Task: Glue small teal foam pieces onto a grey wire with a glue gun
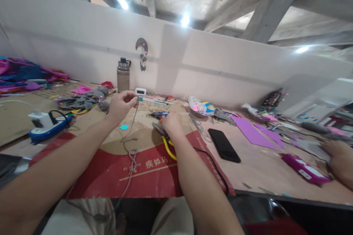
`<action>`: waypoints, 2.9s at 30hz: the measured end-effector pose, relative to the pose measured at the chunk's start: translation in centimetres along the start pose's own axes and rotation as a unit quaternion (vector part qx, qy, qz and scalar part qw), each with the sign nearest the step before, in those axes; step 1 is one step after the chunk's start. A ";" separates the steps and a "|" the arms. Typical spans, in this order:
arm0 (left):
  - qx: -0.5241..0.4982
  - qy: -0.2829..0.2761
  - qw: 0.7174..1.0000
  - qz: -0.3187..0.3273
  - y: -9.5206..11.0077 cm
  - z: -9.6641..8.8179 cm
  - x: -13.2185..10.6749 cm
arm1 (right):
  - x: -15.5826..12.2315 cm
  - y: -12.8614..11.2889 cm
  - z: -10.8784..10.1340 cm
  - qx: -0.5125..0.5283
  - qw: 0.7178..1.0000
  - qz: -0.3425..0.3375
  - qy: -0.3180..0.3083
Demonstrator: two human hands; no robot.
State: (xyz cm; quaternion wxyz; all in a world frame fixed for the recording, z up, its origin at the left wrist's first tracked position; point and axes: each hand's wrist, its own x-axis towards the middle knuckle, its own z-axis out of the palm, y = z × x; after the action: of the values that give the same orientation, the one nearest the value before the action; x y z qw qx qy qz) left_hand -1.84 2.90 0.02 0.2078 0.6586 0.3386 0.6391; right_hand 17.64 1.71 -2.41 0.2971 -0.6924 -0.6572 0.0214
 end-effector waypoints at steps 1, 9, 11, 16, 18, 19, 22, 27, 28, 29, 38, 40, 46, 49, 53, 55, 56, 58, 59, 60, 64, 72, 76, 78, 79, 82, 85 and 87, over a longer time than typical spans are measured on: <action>0.020 0.000 1.000 0.012 0.0 0.0 -0.1 | -0.2 -0.4 -0.2 0.033 0.999 -0.006 0.035; 0.247 -0.038 0.948 0.198 1.5 -0.3 -0.8 | -1.9 -5.9 1.2 0.605 0.793 -0.061 -0.052; 0.271 -0.049 0.937 0.214 1.8 -0.2 -0.9 | -2.0 -6.2 1.6 0.634 0.769 -0.040 -0.073; 0.253 -0.037 0.945 0.203 2.0 0.3 -1.2 | -2.2 -5.4 0.5 0.496 0.862 -0.097 0.037; 0.232 -0.033 0.953 0.194 2.1 0.5 -1.2 | -2.4 -5.2 -0.2 0.424 0.892 -0.135 0.079; 0.225 -0.033 0.955 0.190 2.2 0.6 -1.3 | -2.5 -5.2 -0.5 0.396 0.901 -0.146 0.096; 0.216 -0.036 0.959 0.181 2.2 0.6 -1.4 | -2.8 -5.3 -1.0 0.342 0.917 -0.158 0.131; 0.199 -0.045 0.967 0.154 2.0 0.7 -1.5 | -2.7 -5.4 -0.9 0.308 0.928 -0.157 0.141; 0.198 -0.046 0.968 0.148 2.0 0.7 -1.5 | -2.7 -5.3 -0.9 0.303 0.930 -0.155 0.137; 0.197 -0.047 0.969 0.143 1.9 0.8 -1.5 | -2.7 -5.3 -0.9 0.300 0.932 -0.153 0.134; 0.158 -0.055 0.980 0.106 2.1 1.0 -1.7 | -2.7 -5.4 -1.0 0.279 0.941 -0.149 0.124; 0.148 -0.065 0.982 0.095 2.0 1.0 -1.8 | -2.7 -5.4 -1.1 0.272 0.943 -0.146 0.125; 0.095 -0.106 0.988 0.060 1.3 1.1 -1.8 | -2.7 -5.1 -1.1 0.238 0.949 -0.152 0.143; 0.059 -0.135 0.988 0.044 1.3 1.1 -1.6 | -2.7 -5.0 -1.1 0.218 0.949 -0.167 0.153; 0.018 -0.163 0.986 0.022 1.5 1.1 -1.4 | -2.8 -5.0 -1.1 0.201 0.951 -0.177 0.156; 0.005 -0.172 0.985 0.013 1.5 1.0 -1.3 | -2.8 -5.0 -1.1 0.202 0.951 -0.175 0.153; -0.001 -0.175 0.984 0.008 1.6 1.0 -1.3 | -2.8 -5.0 -1.1 0.203 0.951 -0.174 0.153; -0.011 -0.180 0.984 0.000 1.7 1.0 -1.3 | -2.8 -4.9 -1.1 0.203 0.951 -0.173 0.155; -0.015 -0.182 0.983 -0.006 1.8 1.0 -1.3 | -2.8 -4.9 -1.1 0.203 0.951 -0.171 0.156; -0.019 -0.187 0.982 -0.015 1.9 1.0 -1.3 | -2.7 -4.9 -1.2 0.205 0.952 -0.167 0.157; -0.037 -0.220 0.973 -0.063 2.1 0.9 -1.2 | -2.7 -4.8 -1.4 0.220 0.952 -0.144 0.157; -0.165 -0.228 0.952 -0.121 1.6 0.9 -0.9 | -2.5 -4.6 -1.3 0.215 0.950 -0.145 0.171; -0.174 -0.218 0.951 -0.130 1.8 0.9 -1.0 | -2.4 -4.5 -1.3 0.217 0.951 -0.147 0.167; -0.161 -0.214 0.955 -0.124 2.0 0.9 -1.1 | -2.4 -4.5 -1.3 0.224 0.950 -0.151 0.159; -0.155 -0.212 0.957 -0.120 2.1 1.0 -1.1 | -2.4 -4.5 -1.4 0.226 0.949 -0.154 0.156; -0.132 -0.209 0.962 -0.114 2.3 1.0 -1.0 | -2.4 -4.5 -1.5 0.219 0.950 -0.162 0.155; -0.108 -0.219 0.964 -0.105 2.1 1.0 -1.0 | -2.4 -4.5 -1.6 0.204 0.953 -0.162 0.152; -0.097 -0.221 0.966 -0.096 1.9 1.1 -0.9 | -2.4 -4.5 -1.6 0.202 0.955 -0.159 0.147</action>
State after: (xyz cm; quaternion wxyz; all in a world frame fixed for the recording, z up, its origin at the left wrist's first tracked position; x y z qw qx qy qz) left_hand -0.41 1.11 0.60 0.4009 0.7243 0.2821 0.4849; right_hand 13.97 -1.31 0.04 0.5235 -0.4998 -0.6900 0.0036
